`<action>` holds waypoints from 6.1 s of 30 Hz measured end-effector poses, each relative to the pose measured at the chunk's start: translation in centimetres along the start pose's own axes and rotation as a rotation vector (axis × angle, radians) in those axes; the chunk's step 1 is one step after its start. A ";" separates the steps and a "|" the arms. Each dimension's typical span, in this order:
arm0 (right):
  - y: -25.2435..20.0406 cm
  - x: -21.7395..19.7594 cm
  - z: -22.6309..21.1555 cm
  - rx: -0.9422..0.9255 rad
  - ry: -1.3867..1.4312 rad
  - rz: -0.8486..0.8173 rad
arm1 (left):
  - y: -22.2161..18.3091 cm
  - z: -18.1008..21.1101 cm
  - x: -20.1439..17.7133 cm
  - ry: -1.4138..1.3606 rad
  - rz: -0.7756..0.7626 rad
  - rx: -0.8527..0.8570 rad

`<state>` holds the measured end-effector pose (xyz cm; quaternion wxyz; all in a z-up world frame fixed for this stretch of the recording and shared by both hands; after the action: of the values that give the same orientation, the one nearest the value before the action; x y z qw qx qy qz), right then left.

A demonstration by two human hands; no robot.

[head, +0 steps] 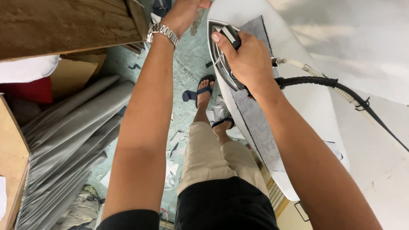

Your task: Ironing fabric pieces on an ironing board to flatten them or fuse interfacing.

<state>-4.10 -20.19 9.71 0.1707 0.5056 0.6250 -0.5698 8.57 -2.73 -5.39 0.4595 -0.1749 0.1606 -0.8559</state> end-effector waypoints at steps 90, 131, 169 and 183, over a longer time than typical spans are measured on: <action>-1.9 -0.2 4.0 0.018 -0.091 0.074 | 0.5 -3.5 2.0 0.057 0.232 -0.008; -3.0 -1.1 8.3 -0.227 -0.287 -0.110 | -4.8 -9.8 7.4 -0.437 0.403 0.010; -3.6 -1.8 8.6 0.000 -0.280 0.132 | -6.1 -7.5 8.2 -0.514 0.456 -0.052; -5.0 -4.3 12.0 0.182 0.039 0.081 | -6.2 -7.1 7.7 -0.359 0.448 -0.021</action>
<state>-10.72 -31.83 12.25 0.1346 0.5549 0.5531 -0.6067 -3.14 -5.16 -7.83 0.6564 -0.2887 0.1202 -0.6866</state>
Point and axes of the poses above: each hand's wrist, its own y-axis towards the middle knuckle, its own x-axis out of the palm, z = x × y, the point moved 8 cm from there along y, towards the middle knuckle, and after that the axes turned 13 degrees about -y, right-handed, at the moved point
